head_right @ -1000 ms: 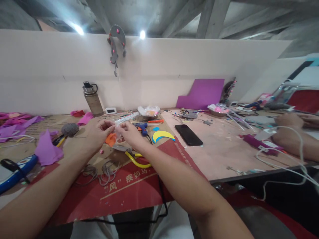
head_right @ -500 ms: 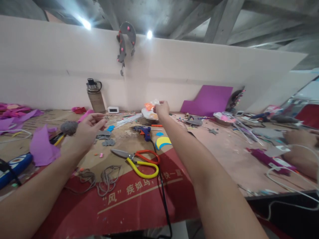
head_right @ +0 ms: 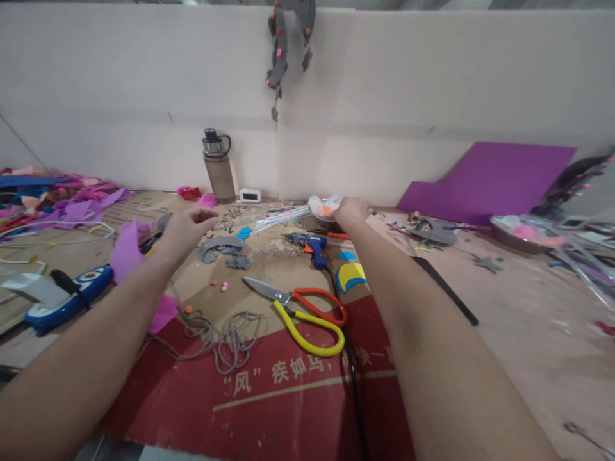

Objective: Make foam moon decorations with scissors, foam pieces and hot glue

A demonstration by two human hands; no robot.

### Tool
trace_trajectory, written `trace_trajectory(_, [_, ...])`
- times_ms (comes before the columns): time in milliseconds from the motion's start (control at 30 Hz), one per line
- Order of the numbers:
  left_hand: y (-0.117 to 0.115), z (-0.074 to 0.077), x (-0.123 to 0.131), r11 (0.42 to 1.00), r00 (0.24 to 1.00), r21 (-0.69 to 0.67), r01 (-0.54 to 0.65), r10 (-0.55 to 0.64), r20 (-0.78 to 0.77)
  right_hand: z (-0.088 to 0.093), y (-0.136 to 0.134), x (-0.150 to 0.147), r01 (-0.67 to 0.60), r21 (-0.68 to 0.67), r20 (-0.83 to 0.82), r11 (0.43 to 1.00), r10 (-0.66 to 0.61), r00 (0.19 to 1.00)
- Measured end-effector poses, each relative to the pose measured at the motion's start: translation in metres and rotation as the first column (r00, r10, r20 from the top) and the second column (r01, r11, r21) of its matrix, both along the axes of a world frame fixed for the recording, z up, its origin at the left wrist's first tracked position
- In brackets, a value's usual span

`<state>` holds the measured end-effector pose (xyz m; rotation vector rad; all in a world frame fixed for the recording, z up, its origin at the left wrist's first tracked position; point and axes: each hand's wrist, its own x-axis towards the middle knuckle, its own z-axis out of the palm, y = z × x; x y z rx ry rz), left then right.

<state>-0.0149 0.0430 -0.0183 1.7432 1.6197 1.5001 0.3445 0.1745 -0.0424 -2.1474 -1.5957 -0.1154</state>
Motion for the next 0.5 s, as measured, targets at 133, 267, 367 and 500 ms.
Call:
trace_trajectory(133, [0.011, -0.016, -0.015, 0.992, 0.981, -0.109, -0.067, 0.045, -0.187, 0.011, -0.024, -0.015, 0.090, -0.021, -0.030, 0.996, -0.091, 0.995])
trace_trajectory(267, [0.021, -0.034, -0.028, 0.981, 0.945, -0.165, -0.099, 0.041, -0.323, 0.018, -0.060, -0.033, -0.051, 0.045, -0.071, 0.998, 0.054, 0.996])
trace_trajectory(367, [0.029, -0.041, -0.034, 0.986, 0.921, -0.132, -0.105, 0.046, -0.387, 0.023, -0.096, -0.045, -0.243, 0.145, -0.045, 0.959, 0.251, 0.967])
trace_trajectory(500, [0.035, -0.040, -0.035, 0.991, 0.962, -0.109, -0.082, 0.050, -0.268, 0.029, -0.143, -0.053, -0.455, 0.243, -0.045, 0.857, 0.478, 0.877])
